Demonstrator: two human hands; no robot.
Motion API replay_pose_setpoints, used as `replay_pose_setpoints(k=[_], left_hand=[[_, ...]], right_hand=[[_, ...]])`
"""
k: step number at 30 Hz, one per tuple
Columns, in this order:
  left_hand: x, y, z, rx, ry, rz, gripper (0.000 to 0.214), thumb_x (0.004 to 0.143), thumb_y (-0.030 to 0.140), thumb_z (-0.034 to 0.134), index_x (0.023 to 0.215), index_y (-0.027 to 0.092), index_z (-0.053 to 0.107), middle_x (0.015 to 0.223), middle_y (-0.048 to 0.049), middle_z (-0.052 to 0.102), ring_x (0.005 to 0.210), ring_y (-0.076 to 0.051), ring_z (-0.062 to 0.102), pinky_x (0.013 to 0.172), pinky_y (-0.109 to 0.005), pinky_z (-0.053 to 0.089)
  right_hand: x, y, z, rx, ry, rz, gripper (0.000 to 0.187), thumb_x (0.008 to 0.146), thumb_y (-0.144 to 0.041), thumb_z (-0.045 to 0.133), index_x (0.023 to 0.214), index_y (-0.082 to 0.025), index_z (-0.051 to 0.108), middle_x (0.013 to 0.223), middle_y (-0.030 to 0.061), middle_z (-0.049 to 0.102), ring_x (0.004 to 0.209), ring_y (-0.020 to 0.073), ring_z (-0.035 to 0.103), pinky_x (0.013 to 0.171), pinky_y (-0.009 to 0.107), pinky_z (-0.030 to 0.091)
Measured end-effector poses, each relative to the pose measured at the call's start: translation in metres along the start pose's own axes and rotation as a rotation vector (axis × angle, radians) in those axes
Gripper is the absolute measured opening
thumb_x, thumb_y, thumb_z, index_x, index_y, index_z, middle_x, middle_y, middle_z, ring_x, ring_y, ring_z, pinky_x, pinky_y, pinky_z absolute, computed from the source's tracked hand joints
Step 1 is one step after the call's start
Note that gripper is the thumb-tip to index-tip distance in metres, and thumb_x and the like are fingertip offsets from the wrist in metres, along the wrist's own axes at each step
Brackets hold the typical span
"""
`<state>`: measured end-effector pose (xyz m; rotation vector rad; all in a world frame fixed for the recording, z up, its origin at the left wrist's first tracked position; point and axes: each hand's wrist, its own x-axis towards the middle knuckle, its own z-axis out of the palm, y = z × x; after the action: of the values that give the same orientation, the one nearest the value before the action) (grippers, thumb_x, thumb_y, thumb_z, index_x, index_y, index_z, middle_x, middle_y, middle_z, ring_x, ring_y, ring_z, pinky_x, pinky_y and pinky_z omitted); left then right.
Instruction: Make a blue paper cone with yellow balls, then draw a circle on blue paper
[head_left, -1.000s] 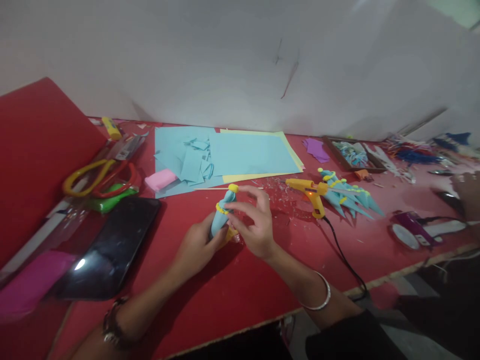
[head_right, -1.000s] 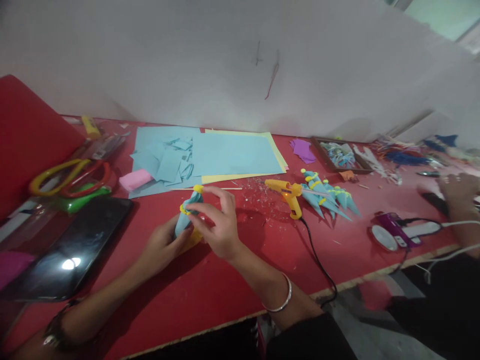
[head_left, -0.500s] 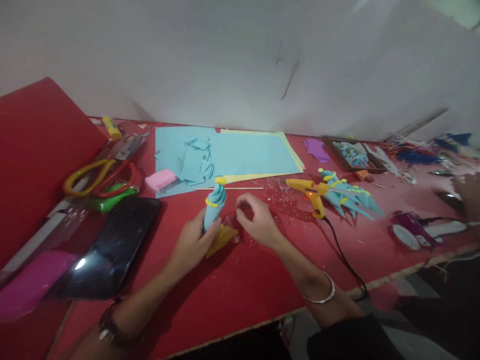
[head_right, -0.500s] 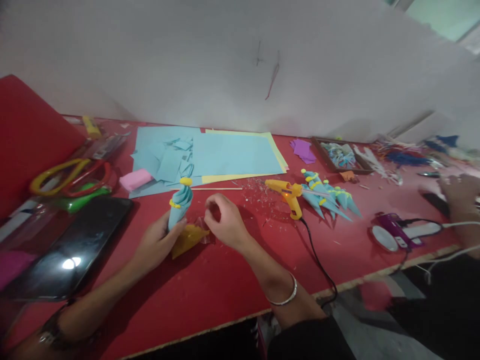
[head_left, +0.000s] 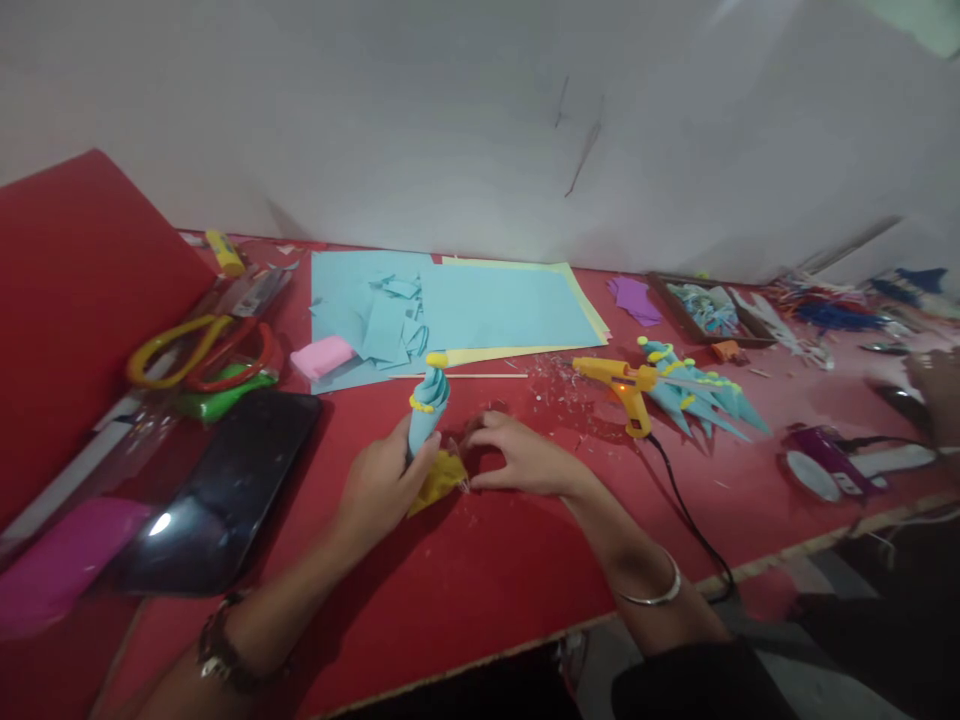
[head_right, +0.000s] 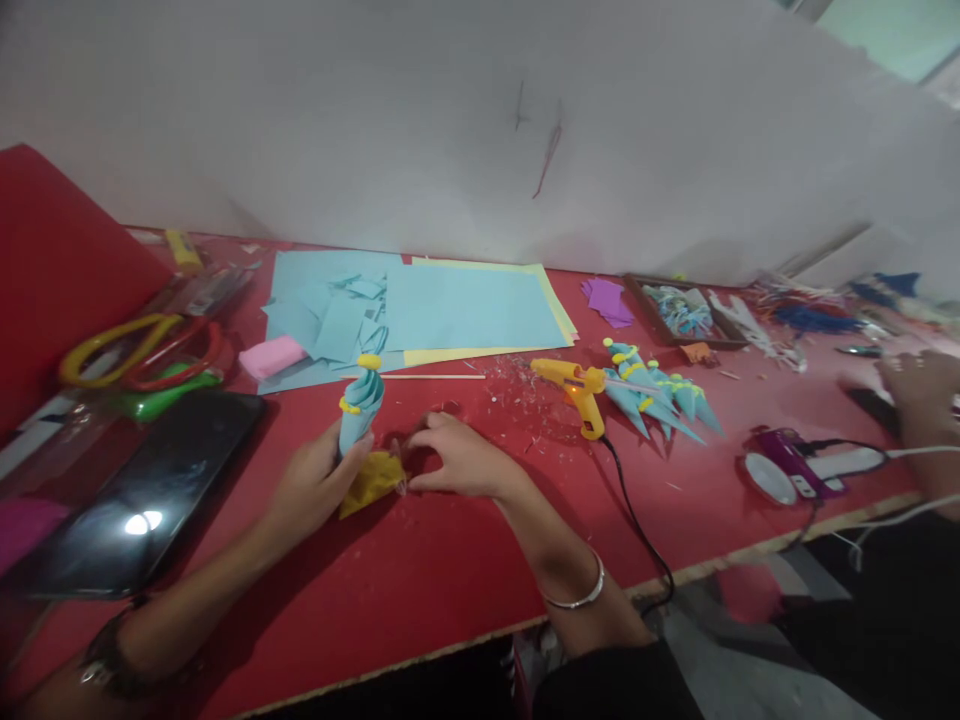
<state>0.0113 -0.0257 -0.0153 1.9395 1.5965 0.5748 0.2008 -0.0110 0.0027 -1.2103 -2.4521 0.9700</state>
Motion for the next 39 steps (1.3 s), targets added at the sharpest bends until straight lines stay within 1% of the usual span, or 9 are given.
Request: replay_pose_setpoints(k=[4,8,12,18,25,29,35,37,39], left_hand=[[0.001,0.000,0.000,0.004,-0.014,0.002,0.035,0.085,0.044,0.030,0.084,0.019,0.054,0.057,0.0016,0.053,0.051,-0.014,0.051,0.048,-0.024,0.033],[0.001,0.000,0.000,0.030,-0.020,-0.022,0.034,0.084,0.044,0.030,0.084,0.018,0.053,0.059,0.0003,0.056,0.051,-0.015,0.052,0.048,-0.025,0.032],[0.001,0.000,0.000,0.042,-0.024,-0.017,0.033,0.084,0.043,0.030,0.084,0.019,0.052,0.059,0.0003,0.056,0.052,-0.015,0.052,0.048,-0.024,0.031],[0.001,0.000,-0.001,0.037,-0.033,-0.018,0.033,0.084,0.043,0.031,0.084,0.019,0.053,0.059,0.0006,0.056,0.051,-0.015,0.051,0.048,-0.024,0.031],[0.001,0.002,-0.004,0.020,-0.038,-0.026,0.033,0.083,0.044,0.031,0.083,0.019,0.053,0.060,0.0005,0.057,0.053,-0.016,0.053,0.049,-0.024,0.032],[0.000,0.002,-0.005,0.014,-0.059,-0.026,0.034,0.085,0.045,0.030,0.087,0.019,0.053,0.062,0.0003,0.059,0.055,-0.016,0.054,0.049,-0.025,0.032],[0.001,-0.001,-0.002,0.063,-0.053,-0.008,0.033,0.085,0.043,0.031,0.089,0.019,0.052,0.063,0.0001,0.059,0.056,-0.017,0.054,0.050,-0.024,0.032],[0.001,-0.001,-0.002,0.068,-0.052,-0.004,0.033,0.085,0.044,0.031,0.088,0.019,0.052,0.062,0.0002,0.058,0.055,-0.016,0.054,0.050,-0.024,0.032],[0.002,-0.001,-0.002,0.066,-0.055,-0.004,0.033,0.085,0.043,0.031,0.087,0.019,0.052,0.062,-0.0001,0.058,0.056,-0.017,0.055,0.050,-0.025,0.032]], right_hand=[[0.003,0.000,0.006,-0.057,0.026,0.015,0.021,0.068,-0.026,0.069,0.087,-0.018,0.063,0.093,0.0052,0.054,0.085,0.0173,0.050,0.077,0.032,0.043],[0.006,0.002,0.010,-0.068,0.067,0.014,0.011,0.073,-0.020,0.063,0.083,-0.017,0.064,0.086,0.0043,0.053,0.081,0.0155,0.050,0.073,0.028,0.042],[0.006,0.003,0.008,-0.008,0.057,-0.010,0.007,0.075,-0.014,0.059,0.078,-0.015,0.065,0.084,0.0040,0.056,0.078,0.0135,0.051,0.071,0.026,0.041],[0.005,0.006,0.004,0.101,-0.012,-0.105,0.009,0.077,-0.021,0.061,0.081,-0.014,0.065,0.082,0.0039,0.060,0.076,0.0127,0.054,0.068,0.025,0.041],[0.005,0.006,0.004,0.172,0.065,-0.083,0.012,0.081,-0.021,0.055,0.079,-0.017,0.066,0.073,0.0012,0.061,0.068,0.0107,0.055,0.065,0.024,0.042],[0.006,0.007,0.004,0.309,0.224,-0.005,0.013,0.080,-0.023,0.054,0.073,-0.017,0.064,0.072,0.0008,0.062,0.069,0.0108,0.056,0.068,0.025,0.043],[0.010,0.016,0.006,0.697,0.648,0.246,0.014,0.075,-0.029,0.055,0.074,-0.017,0.063,0.064,-0.0007,0.059,0.058,0.0100,0.053,0.061,0.026,0.044],[0.011,0.018,0.006,0.789,0.724,0.259,0.017,0.074,-0.031,0.056,0.079,-0.017,0.065,0.067,0.0002,0.061,0.058,0.0096,0.053,0.063,0.027,0.045],[0.012,0.019,0.007,0.867,0.744,0.245,0.021,0.073,-0.032,0.057,0.086,-0.018,0.067,0.070,0.0009,0.062,0.059,0.0092,0.053,0.064,0.027,0.045]])
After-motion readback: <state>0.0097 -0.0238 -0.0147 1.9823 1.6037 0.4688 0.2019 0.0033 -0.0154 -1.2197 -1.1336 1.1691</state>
